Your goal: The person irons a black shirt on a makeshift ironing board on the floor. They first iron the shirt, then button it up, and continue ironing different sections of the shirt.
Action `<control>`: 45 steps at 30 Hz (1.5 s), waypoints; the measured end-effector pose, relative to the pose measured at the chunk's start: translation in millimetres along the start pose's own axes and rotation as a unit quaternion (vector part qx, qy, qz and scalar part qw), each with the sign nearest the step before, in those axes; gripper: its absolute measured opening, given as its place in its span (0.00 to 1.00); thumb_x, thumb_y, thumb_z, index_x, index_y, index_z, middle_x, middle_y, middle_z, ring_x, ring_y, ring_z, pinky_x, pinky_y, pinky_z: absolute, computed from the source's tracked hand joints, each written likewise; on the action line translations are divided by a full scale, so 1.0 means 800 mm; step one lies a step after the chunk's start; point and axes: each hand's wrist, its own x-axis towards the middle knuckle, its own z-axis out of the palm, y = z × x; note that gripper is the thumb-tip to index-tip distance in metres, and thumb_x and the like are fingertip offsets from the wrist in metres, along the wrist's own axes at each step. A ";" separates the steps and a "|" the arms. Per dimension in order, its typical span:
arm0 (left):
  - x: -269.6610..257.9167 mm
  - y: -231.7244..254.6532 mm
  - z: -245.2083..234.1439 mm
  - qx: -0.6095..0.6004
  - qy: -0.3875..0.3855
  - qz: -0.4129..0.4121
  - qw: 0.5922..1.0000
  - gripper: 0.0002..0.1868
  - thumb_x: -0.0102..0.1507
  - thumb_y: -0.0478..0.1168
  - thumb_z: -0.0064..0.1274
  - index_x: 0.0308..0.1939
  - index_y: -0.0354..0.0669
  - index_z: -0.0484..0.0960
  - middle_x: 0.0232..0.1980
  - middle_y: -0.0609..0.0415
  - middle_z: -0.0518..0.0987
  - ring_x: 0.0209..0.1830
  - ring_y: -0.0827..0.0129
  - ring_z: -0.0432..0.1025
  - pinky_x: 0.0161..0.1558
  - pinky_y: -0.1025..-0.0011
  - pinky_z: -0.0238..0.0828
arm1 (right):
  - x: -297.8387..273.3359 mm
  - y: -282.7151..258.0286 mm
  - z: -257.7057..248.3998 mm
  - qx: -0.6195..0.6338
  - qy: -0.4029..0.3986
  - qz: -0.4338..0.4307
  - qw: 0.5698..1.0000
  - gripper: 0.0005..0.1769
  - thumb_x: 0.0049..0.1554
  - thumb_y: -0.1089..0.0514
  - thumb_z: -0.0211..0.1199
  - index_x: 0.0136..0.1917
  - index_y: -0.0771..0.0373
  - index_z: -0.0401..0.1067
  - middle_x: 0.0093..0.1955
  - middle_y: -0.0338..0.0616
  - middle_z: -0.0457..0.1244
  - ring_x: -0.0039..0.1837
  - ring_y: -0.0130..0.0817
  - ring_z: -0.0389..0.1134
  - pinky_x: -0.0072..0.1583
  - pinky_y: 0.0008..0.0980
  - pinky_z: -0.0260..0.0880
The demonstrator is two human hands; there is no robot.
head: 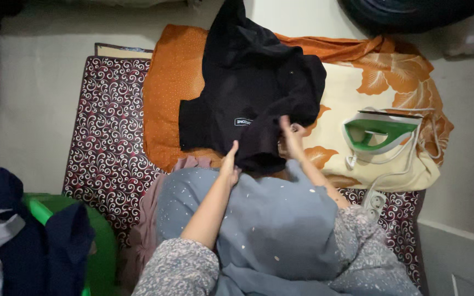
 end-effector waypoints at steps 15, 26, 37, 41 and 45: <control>-0.079 0.227 0.076 -0.042 -0.133 0.255 0.957 0.38 0.67 0.61 0.48 0.69 0.34 0.68 0.68 0.47 0.75 0.65 0.57 0.71 0.64 0.56 0.68 | -0.015 -0.038 -0.087 0.211 -0.098 -0.106 0.967 0.21 0.63 0.48 0.57 0.64 0.61 0.69 0.54 0.47 0.65 0.52 0.38 0.68 0.51 0.36 0.68; 0.029 0.142 -0.041 -0.095 -0.087 0.137 0.982 0.46 0.65 0.70 0.40 0.75 0.39 0.64 0.77 0.48 0.67 0.75 0.53 0.63 0.75 0.56 0.56 | 0.014 0.059 -0.058 0.143 -0.043 -0.054 0.987 0.22 0.63 0.44 0.58 0.61 0.60 0.61 0.44 0.40 0.61 0.41 0.29 0.63 0.39 0.31 0.67; 0.006 0.142 -0.071 -0.019 -0.142 0.114 0.983 0.48 0.64 0.71 0.39 0.78 0.42 0.59 0.78 0.52 0.65 0.77 0.58 0.60 0.75 0.55 0.54 | 0.052 -0.052 -0.035 -0.026 -0.083 0.016 0.996 0.35 0.58 0.40 0.66 0.69 0.63 0.64 0.49 0.49 0.61 0.45 0.40 0.64 0.48 0.42 0.69; -0.022 0.154 -0.078 0.042 -0.223 0.064 0.972 0.45 0.65 0.67 0.45 0.77 0.43 0.60 0.77 0.53 0.67 0.76 0.60 0.62 0.72 0.56 0.58 | 0.098 -0.067 -0.019 0.015 -0.126 0.104 0.986 0.31 0.58 0.44 0.64 0.68 0.63 0.67 0.63 0.46 0.66 0.62 0.44 0.68 0.63 0.46 0.68; -0.032 0.237 -0.027 0.056 -0.166 0.183 0.967 0.30 0.66 0.50 0.60 0.68 0.42 0.72 0.66 0.55 0.77 0.65 0.68 0.71 0.65 0.66 0.67 | 0.104 -0.165 -0.026 0.176 -0.166 -0.025 0.970 0.22 0.64 0.48 0.56 0.65 0.61 0.69 0.62 0.46 0.68 0.60 0.39 0.71 0.63 0.43 0.74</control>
